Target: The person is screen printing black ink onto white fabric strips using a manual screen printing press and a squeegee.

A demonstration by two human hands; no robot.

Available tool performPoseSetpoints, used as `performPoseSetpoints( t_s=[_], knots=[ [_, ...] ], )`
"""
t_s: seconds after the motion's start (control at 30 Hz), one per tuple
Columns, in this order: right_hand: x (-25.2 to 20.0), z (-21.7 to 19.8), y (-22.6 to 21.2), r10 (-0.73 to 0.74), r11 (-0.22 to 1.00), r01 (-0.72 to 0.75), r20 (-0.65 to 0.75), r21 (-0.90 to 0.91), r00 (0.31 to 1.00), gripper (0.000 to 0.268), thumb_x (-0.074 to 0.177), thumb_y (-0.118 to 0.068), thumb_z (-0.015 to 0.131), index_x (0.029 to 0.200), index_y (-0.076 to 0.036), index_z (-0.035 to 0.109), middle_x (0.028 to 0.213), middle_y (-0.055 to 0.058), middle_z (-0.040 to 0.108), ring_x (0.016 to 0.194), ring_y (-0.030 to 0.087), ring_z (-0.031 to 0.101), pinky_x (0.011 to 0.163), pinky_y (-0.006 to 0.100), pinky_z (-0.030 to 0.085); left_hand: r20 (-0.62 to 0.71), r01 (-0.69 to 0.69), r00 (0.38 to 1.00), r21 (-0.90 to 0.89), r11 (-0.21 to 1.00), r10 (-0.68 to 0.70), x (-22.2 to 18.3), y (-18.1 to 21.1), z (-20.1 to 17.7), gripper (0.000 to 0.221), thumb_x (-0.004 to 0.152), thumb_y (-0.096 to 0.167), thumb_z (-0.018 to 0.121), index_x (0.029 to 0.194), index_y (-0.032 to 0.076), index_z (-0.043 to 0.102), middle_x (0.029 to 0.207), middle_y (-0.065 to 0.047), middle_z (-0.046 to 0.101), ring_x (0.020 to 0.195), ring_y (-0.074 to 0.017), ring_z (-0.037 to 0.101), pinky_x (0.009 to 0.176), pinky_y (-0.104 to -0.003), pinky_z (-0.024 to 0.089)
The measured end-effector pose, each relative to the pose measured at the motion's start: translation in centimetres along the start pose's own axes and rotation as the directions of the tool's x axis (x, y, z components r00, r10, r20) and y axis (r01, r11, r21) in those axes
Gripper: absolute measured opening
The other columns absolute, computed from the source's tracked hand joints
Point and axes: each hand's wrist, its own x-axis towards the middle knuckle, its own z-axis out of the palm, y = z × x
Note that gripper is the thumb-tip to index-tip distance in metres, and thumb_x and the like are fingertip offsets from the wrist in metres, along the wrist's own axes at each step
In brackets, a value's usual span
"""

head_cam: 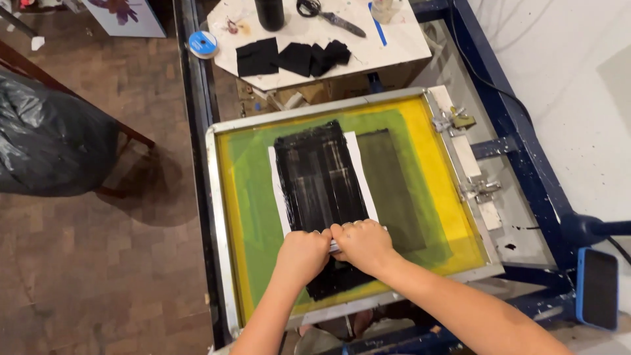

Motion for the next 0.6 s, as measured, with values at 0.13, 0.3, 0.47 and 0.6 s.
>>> performPoseSetpoints(
  t_s=[0.13,0.3,0.47,0.6],
  knots=[
    [-2.3,-0.3,-1.2,-0.017,1.000,0.017,-0.001,-0.005,1.000,0.052,0.072,-0.053,0.086,0.099,-0.018,0.058,0.074,0.002,0.071,0.071,0.028,0.075,0.067,0.041,0.059,0.006,-0.006,1.000,0.002,1.000,0.006,-1.7,2.0,0.0,0.015,0.074,0.019,0.072,0.085,0.014,0.064,0.062,-0.006,0.067,0.055,-0.0328,0.072,0.052,-0.047,0.058],
    [-4.3,-1.8,-2.2,-0.069,0.997,0.067,-0.040,-0.044,0.997,0.055,0.067,-0.048,0.089,0.102,-0.018,0.060,0.074,0.001,0.071,0.071,0.026,0.074,0.067,0.039,0.059,-0.074,0.020,0.997,0.051,0.999,-0.016,-3.3,4.1,-0.2,0.005,0.080,0.018,0.063,0.084,0.015,0.062,0.061,-0.003,0.066,0.054,-0.0299,0.072,0.050,-0.044,0.057],
    [-7.3,-0.8,-3.2,-0.089,0.985,0.026,-0.377,-0.168,0.922,0.026,0.078,-0.030,0.077,0.098,-0.022,0.063,0.066,-0.004,0.062,0.064,0.019,0.066,0.059,0.034,0.052,-0.174,0.084,0.983,0.139,0.987,-0.059,-6.1,8.4,-5.4,0.006,0.087,0.013,0.062,0.090,0.017,0.066,0.067,-0.001,0.068,0.062,-0.0264,0.073,0.053,-0.039,0.055],
    [-11.0,-2.3,-3.9,-0.043,0.988,0.136,-0.714,0.074,0.699,0.015,0.091,-0.006,0.057,0.078,-0.012,0.061,0.077,0.003,0.066,0.069,0.023,0.065,0.062,0.036,0.050,-0.451,0.058,0.858,-0.391,0.919,-0.246,-12.4,11.7,-8.6,0.060,0.075,0.043,0.090,0.118,0.010,0.064,0.123,-0.004,0.068,0.110,-0.0284,0.061,0.091,-0.041,0.050]
  ],
)
